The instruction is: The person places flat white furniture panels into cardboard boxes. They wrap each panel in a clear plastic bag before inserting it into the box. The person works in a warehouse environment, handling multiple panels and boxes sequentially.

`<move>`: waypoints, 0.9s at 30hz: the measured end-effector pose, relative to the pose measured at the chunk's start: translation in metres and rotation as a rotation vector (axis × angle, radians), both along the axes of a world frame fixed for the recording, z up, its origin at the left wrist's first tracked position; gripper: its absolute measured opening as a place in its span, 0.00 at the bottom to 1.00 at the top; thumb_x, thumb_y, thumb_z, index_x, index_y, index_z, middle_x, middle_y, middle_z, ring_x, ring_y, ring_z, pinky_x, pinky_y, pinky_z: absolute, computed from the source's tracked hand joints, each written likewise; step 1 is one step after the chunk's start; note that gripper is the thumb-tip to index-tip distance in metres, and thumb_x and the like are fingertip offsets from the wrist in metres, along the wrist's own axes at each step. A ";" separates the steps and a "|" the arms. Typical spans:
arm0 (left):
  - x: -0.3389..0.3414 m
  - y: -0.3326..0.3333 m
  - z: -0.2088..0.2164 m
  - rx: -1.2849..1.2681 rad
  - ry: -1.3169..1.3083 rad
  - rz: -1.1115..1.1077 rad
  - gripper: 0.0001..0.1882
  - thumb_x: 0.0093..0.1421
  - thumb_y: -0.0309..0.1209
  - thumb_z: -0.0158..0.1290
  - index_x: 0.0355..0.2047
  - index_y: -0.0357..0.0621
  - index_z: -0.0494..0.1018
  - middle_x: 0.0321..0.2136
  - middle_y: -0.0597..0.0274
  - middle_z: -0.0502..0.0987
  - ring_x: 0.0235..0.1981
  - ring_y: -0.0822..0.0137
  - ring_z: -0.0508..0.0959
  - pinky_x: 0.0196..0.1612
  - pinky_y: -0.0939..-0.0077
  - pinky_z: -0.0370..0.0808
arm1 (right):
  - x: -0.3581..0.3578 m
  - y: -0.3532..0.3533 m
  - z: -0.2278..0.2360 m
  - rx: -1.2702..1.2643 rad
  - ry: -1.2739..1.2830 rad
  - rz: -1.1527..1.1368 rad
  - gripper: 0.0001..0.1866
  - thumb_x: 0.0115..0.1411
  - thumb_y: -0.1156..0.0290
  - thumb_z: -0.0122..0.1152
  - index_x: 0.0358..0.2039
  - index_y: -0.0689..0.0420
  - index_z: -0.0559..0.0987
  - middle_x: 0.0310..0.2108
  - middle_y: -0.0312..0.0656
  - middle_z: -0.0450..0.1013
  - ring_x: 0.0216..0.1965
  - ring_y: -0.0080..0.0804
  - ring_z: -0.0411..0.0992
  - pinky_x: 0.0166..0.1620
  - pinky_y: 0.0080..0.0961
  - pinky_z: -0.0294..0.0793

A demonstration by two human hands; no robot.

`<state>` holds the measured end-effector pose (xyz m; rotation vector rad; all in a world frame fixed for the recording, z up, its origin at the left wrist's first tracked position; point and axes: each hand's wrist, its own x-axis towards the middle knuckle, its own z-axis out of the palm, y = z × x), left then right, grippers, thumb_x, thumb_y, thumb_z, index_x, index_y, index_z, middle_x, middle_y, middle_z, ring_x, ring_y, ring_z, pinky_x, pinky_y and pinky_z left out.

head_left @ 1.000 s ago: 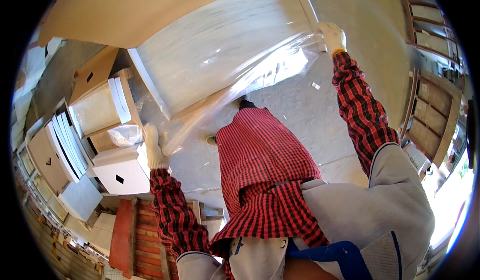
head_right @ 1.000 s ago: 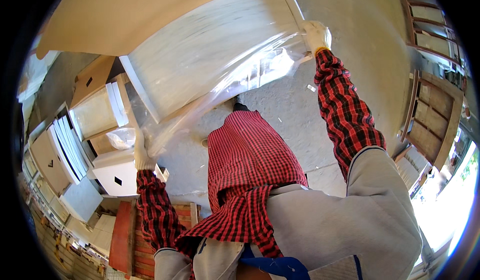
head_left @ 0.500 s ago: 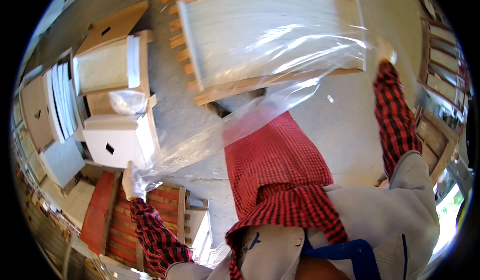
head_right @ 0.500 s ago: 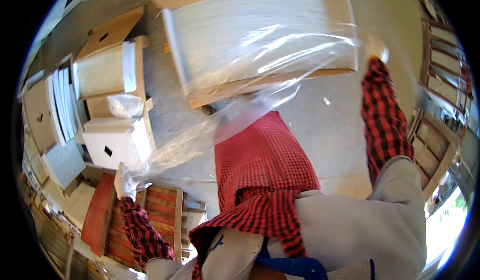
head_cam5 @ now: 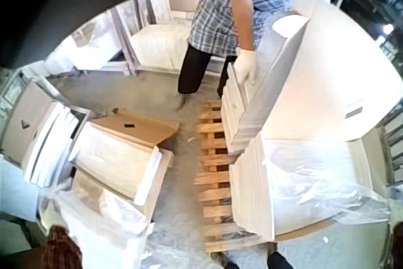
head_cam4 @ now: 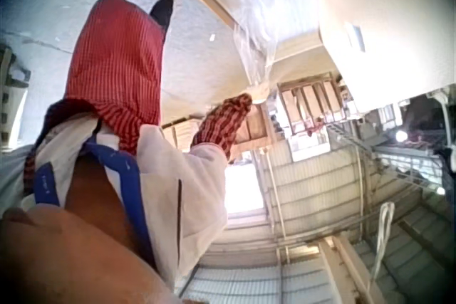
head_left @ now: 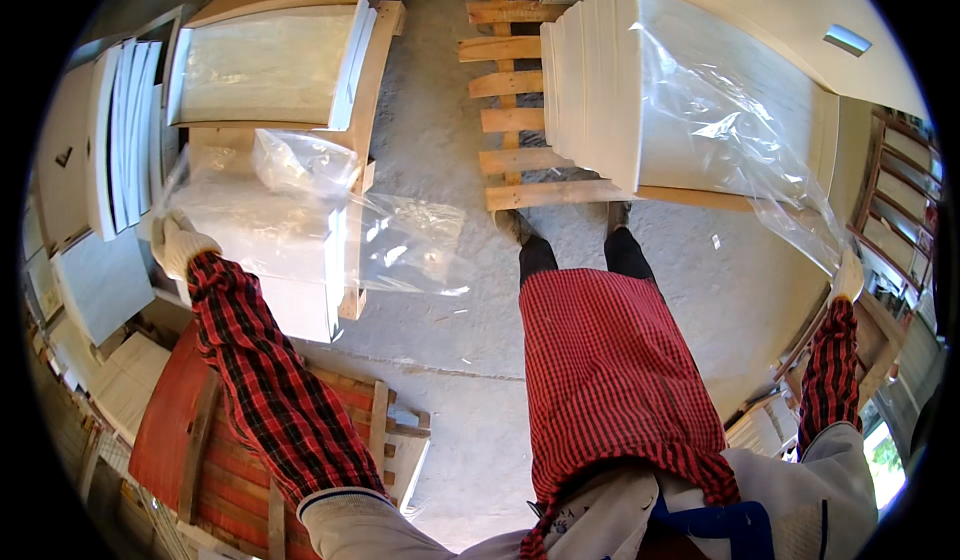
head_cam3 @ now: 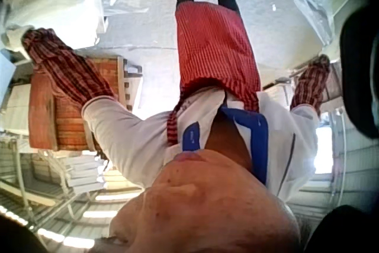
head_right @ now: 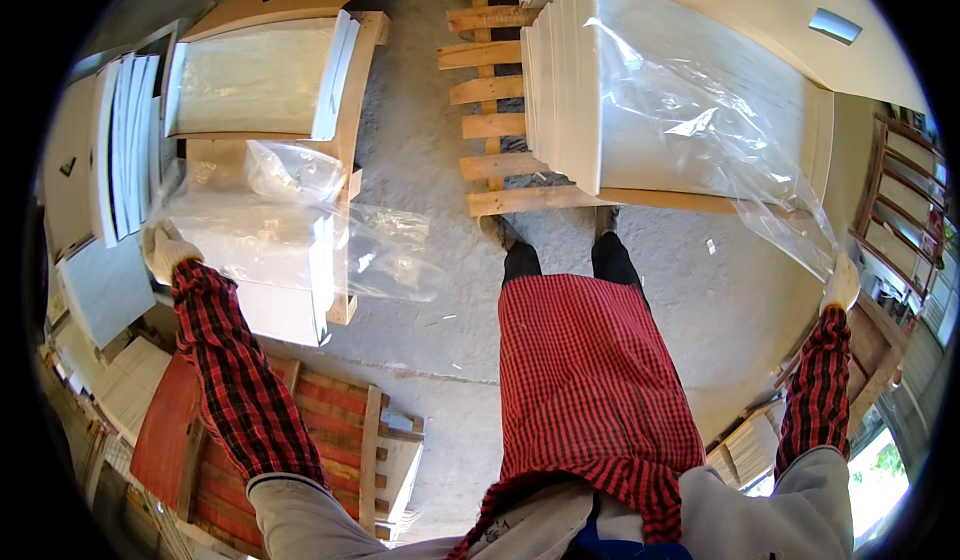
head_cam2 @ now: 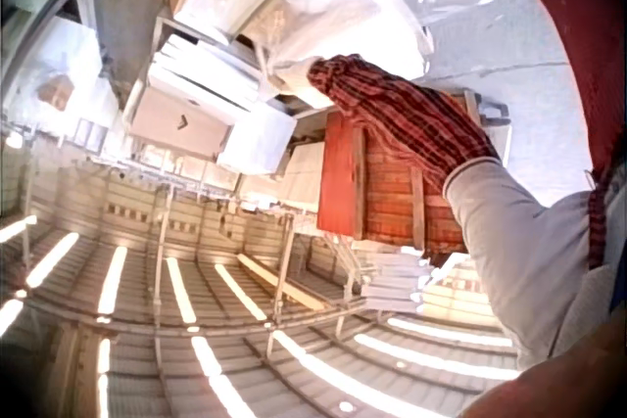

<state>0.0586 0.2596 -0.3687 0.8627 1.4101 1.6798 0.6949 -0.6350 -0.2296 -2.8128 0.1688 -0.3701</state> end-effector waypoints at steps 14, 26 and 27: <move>0.013 0.052 -0.100 -0.168 0.788 0.001 0.23 0.64 0.37 0.52 0.58 0.42 0.71 0.52 0.46 0.75 0.49 0.51 0.77 0.56 0.62 0.72 | -0.058 0.034 0.051 -0.017 -0.054 -0.090 0.20 0.64 0.53 0.55 0.42 0.56 0.82 0.28 0.30 0.74 0.21 0.15 0.64 0.21 0.16 0.58; 0.091 -0.092 -0.069 -0.347 0.544 -0.479 0.44 0.61 0.52 0.53 0.68 0.34 0.53 0.67 0.46 0.57 0.66 0.55 0.61 0.67 0.63 0.56 | -0.050 0.023 0.063 -0.802 -0.180 0.533 0.21 0.67 0.73 0.47 0.60 0.62 0.70 0.58 0.46 0.70 0.58 0.39 0.69 0.63 0.30 0.66; 0.128 -0.130 -0.041 -0.307 0.542 -0.557 0.41 0.61 0.48 0.54 0.66 0.34 0.56 0.65 0.46 0.60 0.65 0.56 0.62 0.66 0.64 0.57 | -0.043 -0.008 0.062 -0.557 -0.189 0.469 0.19 0.67 0.73 0.47 0.58 0.61 0.72 0.57 0.46 0.71 0.58 0.37 0.69 0.62 0.31 0.66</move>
